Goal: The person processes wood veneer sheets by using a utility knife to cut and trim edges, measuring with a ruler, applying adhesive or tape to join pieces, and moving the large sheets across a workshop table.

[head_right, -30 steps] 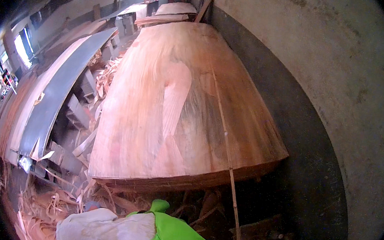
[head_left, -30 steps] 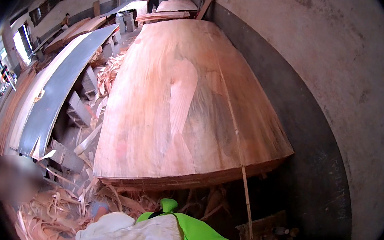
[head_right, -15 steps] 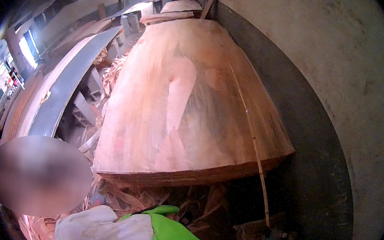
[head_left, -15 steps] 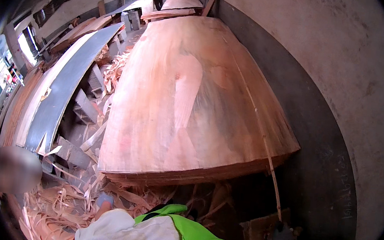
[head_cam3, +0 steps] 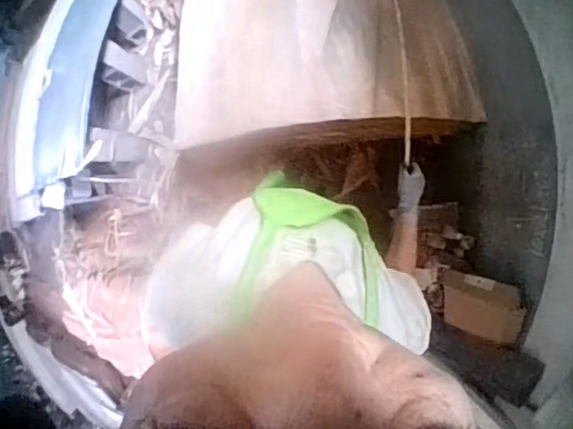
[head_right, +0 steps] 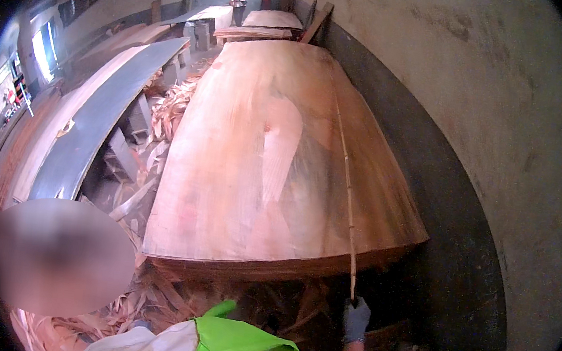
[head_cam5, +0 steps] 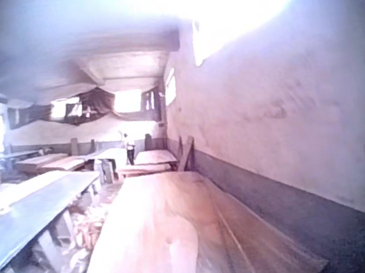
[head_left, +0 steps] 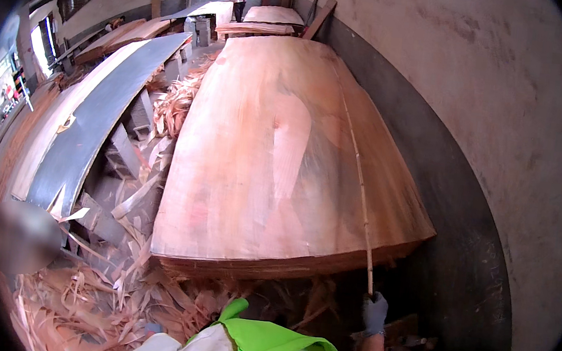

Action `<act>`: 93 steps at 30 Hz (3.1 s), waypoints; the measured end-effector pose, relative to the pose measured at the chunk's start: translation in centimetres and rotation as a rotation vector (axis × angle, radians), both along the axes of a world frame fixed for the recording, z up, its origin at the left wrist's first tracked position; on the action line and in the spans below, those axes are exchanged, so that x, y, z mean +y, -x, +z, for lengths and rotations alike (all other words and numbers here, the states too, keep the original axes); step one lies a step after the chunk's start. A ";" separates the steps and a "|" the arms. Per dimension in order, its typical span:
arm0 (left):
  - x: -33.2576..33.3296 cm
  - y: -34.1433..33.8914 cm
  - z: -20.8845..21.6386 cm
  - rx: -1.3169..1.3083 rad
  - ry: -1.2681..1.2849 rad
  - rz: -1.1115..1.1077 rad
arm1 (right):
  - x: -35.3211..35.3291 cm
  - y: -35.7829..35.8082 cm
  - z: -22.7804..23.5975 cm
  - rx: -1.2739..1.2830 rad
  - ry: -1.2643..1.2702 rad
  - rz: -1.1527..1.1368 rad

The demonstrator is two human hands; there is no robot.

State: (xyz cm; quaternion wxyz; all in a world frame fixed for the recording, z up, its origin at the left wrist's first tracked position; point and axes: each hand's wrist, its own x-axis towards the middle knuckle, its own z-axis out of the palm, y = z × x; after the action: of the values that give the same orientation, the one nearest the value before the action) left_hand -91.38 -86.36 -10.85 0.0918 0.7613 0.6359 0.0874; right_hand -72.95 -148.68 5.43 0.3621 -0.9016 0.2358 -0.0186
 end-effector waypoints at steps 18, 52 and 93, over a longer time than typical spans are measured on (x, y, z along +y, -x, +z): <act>15.4 7.7 -2.6 0.047 0.097 -0.037 | 12.3 -11.5 13.5 -0.087 0.585 0.123; 34.5 7.5 2.0 -0.259 0.032 0.067 | 44.7 -22.2 -4.4 -0.014 -0.448 0.334; 87.7 15.1 16.5 -0.880 0.407 -0.185 | 155.1 6.0 -2.5 0.498 -1.398 0.782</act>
State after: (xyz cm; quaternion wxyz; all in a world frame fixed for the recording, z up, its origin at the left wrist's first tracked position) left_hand -106.48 1.32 5.67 0.5059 0.6721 0.4707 0.2660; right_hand -78.94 6.39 2.88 0.7553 -0.4639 -0.0633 0.4585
